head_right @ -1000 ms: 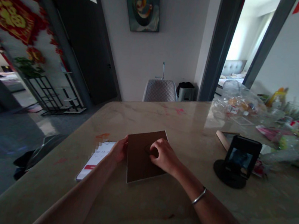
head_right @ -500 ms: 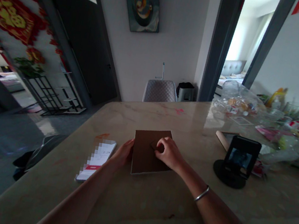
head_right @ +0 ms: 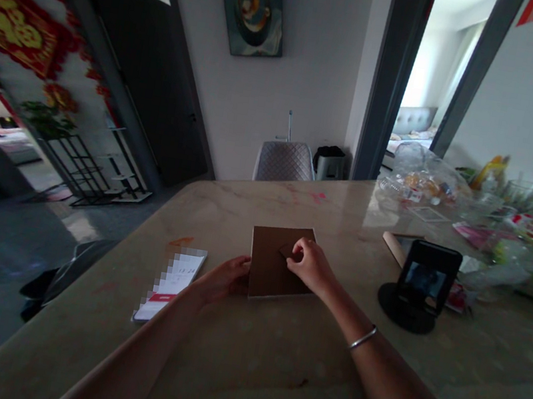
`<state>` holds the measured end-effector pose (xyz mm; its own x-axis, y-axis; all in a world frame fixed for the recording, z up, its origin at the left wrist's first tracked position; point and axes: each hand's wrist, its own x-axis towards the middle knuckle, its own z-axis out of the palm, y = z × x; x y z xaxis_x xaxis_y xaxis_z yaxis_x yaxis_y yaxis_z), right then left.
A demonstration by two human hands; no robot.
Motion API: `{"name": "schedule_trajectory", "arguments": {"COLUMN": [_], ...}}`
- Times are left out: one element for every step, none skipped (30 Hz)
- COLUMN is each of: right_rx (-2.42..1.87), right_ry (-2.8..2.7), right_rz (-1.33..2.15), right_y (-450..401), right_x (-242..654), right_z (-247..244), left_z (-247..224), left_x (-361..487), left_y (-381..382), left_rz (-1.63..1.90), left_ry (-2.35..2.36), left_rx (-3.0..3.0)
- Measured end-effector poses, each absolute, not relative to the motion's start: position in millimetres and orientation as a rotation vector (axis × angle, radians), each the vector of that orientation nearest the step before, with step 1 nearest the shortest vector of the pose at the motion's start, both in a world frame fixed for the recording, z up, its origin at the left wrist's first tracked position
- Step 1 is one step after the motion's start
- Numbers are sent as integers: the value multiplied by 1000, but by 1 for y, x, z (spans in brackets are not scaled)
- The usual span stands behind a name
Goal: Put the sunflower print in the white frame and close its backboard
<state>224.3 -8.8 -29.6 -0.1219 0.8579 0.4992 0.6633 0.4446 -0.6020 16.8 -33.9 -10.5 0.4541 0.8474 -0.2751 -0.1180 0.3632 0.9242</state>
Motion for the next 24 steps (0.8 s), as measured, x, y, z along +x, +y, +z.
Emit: {"name": "schedule_trajectory", "arguments": {"right_rx": [-1287,-1283,-1279,-1277,-1279,-1283,-1287,-1293,-1299,-1304,-1309,-1314,-1321,-1329,-1337,-1346,-1353,-1359,-1363,-1367,-1372,-1380,-1390,-1401], "right_ry": [-1860,-1871,-1889,-1911,-1935,-1959,-1981,-1994,-1998,-1997,-1992,-1985,-1975,-1963,-1947,-1929,-1911,-1894,-1879,-1867,-1853,-1836,-1815,-1793], "right_rz": [295,303,315,330,346,361,375,383,385,381,367,344,312,274,236,202,177,163,161,168,177,185,188,188], "right_y": [-9,-9,-9,-9,-9,-9,-9,-9,-9,-9,-8,-7,-7,-6,-6,-5,-5,-4,-4,-4,-3,-3,-3,-3], "right_x": [224,225,225,226,226,227,227,227,227,226,225,225,224,224,224,224,225,226,227,228,229,229,229,229], "right_z": [-30,-30,-30,-31,-31,-32,-32,-33,-34,-35,-36,-36,-37,-37,-37,-37,-36,-36,-36,-36,-36,-37,-37,-37], "left_z": [-10,-10,-10,-10,-9,-9,-8,-8,-7,-7,-8,-8,-9,-10,-10,-11,-11,-11,-11,-10,-10,-10,-10,-10], "left_x": [16,15,15,15,15,15,16,16,17,18,18,19,19,18,17,16,14,13,12,11,12,13,15,18], "left_y": [-34,-34,-34,-34,-34,-34,-34,-33,-33,-32,-32,-32,-31,-31,-31,-32,-32,-33,-33,-34,-35,-36,-37,-37], "left_rz": [735,733,732,731,735,745,760,777,791,799,803,805,805,805,806,809,813,811,804,792,781,778,795,831], "left_ry": [891,898,904,908,908,904,901,901,902,902,901,900,900,898,895,889,878,859,835,811,790,776,771,771], "left_rx": [1010,1016,1021,1021,1014,1003,989,973,956,939,923,908,896,888,886,889,896,907,919,934,950,965,977,986]}}
